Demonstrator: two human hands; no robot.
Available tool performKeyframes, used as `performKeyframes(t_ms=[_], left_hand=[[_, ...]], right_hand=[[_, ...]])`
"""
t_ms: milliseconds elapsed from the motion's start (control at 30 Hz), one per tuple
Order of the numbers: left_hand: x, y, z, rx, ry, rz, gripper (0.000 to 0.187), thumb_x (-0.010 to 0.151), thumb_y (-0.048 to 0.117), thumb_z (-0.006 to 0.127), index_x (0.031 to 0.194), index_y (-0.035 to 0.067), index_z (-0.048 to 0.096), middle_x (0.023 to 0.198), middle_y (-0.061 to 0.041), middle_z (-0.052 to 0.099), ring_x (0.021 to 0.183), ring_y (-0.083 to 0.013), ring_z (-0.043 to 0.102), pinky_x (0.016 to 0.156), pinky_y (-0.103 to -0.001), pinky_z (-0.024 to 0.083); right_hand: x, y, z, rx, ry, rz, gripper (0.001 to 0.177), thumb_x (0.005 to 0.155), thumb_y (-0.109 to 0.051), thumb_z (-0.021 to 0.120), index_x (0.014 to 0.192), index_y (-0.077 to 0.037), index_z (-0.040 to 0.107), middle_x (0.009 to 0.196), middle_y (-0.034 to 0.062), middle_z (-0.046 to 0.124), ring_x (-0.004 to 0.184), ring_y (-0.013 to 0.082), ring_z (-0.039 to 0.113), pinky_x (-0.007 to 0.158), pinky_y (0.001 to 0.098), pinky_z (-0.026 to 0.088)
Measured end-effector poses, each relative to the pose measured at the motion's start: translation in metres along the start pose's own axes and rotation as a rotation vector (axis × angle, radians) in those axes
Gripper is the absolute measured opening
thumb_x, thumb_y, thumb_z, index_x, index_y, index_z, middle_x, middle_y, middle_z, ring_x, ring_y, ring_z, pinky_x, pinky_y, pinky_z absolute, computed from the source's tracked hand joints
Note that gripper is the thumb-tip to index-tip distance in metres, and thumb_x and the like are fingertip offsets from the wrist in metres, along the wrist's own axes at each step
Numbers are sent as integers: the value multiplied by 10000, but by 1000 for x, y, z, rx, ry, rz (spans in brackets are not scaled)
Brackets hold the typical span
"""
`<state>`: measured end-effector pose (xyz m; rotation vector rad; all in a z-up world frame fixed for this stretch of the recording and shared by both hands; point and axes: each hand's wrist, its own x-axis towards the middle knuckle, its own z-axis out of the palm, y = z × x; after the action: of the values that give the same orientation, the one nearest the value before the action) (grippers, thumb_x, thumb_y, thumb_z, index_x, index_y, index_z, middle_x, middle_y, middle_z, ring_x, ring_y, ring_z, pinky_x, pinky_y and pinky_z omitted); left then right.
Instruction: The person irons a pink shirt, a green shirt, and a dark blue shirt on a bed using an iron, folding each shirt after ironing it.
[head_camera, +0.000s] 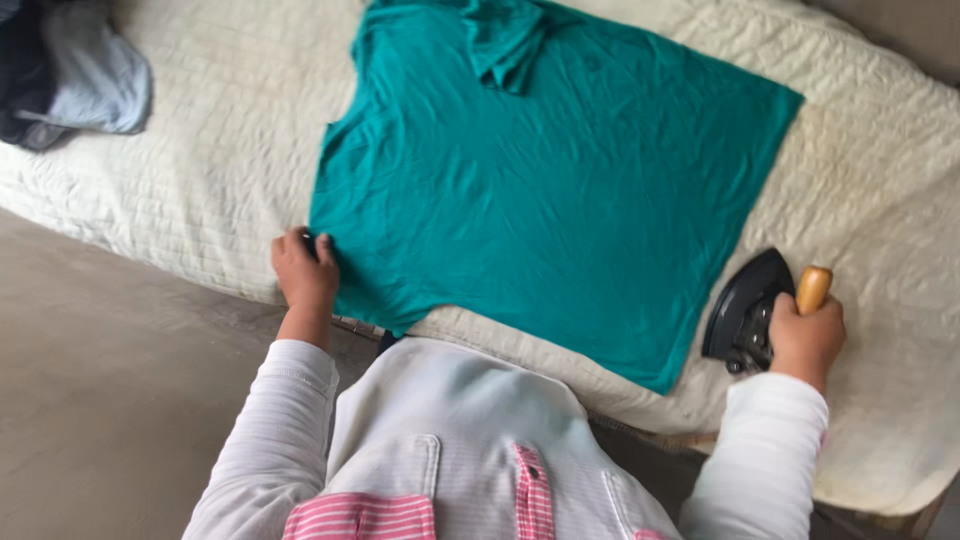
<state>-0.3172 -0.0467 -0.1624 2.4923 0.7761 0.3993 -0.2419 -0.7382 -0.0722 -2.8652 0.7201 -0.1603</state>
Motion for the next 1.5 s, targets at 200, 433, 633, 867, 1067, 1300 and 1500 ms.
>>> performKeyframes(t_ms=[200, 433, 633, 867, 1067, 1300, 1500], left_hand=[[33, -25, -3, -80, -386, -269, 222, 921, 296, 693, 978, 82, 694, 974, -157, 679, 912, -385, 653, 775, -537, 486], [28, -36, -20, -294, -441, -302, 195, 971, 302, 725, 1036, 143, 632, 837, -127, 682, 835, -370, 696, 721, -478, 518], [5, -53, -39, -216, -698, -397, 430, 912, 435, 777, 1166, 107, 666, 1030, -162, 755, 1046, -399, 709, 887, -531, 539], [-20, -83, -39, -335, -596, -454, 217, 968, 282, 726, 1117, 126, 700, 949, -139, 741, 963, -325, 704, 866, -456, 508], [-36, -75, -45, -332, -790, -491, 451, 860, 472, 878, 1082, 131, 685, 854, -95, 727, 812, -230, 684, 732, -390, 512], [-32, -65, -66, -477, -858, -536, 228, 901, 319, 827, 794, 155, 710, 647, 39, 588, 625, -105, 509, 602, -259, 354], [-27, -78, -89, -536, -760, -511, 179, 916, 299, 851, 967, 142, 784, 785, -11, 660, 779, -133, 560, 724, -311, 407]], right_hand=[[-61, -165, -14, -165, -334, -7, 695, 958, -524, 609, 1075, 155, 706, 982, 399, 703, 995, 589, 646, 755, 641, 495], [-194, -442, 75, 133, -685, -541, 511, 912, -473, 619, 1066, 8, 693, 961, 289, 734, 998, 498, 701, 859, 630, 536], [-217, -580, 115, 233, -723, -667, 412, 931, -474, 582, 1150, -125, 593, 1022, 134, 756, 1004, 388, 745, 835, 563, 586], [-172, -461, 72, 148, -631, -425, 425, 968, -442, 635, 1150, -61, 586, 1011, 216, 758, 1018, 418, 738, 841, 577, 595], [-109, -183, 28, 78, -36, 77, 385, 1012, -272, 708, 1128, 91, 656, 1009, 389, 698, 1055, 554, 659, 930, 619, 503], [-91, -117, 29, 527, -299, 282, 442, 1088, -436, 686, 989, -8, 636, 546, 132, 507, 384, 274, 567, 311, 420, 515], [-208, -355, 14, 423, -765, -406, 437, 891, -380, 776, 1191, -63, 736, 1062, 221, 760, 1013, 470, 709, 827, 587, 574]])
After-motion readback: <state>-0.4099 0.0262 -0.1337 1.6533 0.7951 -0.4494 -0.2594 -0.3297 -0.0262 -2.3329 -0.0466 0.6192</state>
